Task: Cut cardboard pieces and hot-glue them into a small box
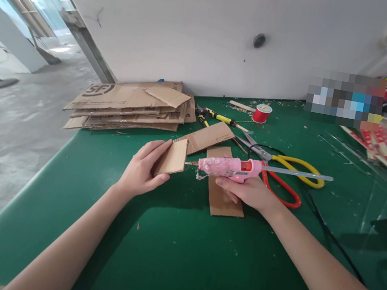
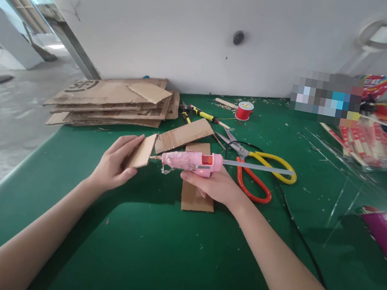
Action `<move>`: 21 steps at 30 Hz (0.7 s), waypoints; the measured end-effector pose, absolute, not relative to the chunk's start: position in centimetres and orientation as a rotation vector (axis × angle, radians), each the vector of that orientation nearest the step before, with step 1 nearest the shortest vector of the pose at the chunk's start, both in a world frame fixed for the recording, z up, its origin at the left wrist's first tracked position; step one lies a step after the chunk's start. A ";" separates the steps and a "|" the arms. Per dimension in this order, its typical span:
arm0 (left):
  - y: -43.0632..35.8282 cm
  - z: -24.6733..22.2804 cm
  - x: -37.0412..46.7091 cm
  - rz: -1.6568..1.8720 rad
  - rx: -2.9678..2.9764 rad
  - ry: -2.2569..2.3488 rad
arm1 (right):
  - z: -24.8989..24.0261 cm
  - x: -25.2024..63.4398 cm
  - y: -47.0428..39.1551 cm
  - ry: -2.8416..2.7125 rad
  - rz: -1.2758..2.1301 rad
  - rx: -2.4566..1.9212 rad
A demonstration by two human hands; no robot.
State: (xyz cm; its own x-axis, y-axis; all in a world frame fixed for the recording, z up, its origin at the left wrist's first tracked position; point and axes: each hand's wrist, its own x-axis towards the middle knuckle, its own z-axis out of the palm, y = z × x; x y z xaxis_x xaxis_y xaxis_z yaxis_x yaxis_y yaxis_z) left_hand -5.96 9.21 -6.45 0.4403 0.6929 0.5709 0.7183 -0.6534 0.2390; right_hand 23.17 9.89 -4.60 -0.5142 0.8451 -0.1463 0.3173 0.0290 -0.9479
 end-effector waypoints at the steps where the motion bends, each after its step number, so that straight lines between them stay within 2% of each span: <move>1: 9.2 -6.4 -6.0 -1.017 -2.634 -1.291 | -4.4 23.2 9.9 -1.862 1.496 -1.178; 6: 9.2 -6.3 -5.9 -0.980 -2.621 -1.369 | -4.2 23.3 9.8 -1.898 1.546 -1.098; 13: 9.2 -6.4 -5.9 -0.963 -2.612 -1.374 | -5.7 23.0 10.1 -1.732 1.504 -1.251; 21: 9.2 -6.3 -5.8 -0.953 -2.623 -1.356 | -5.3 23.0 10.1 -1.755 1.482 -1.234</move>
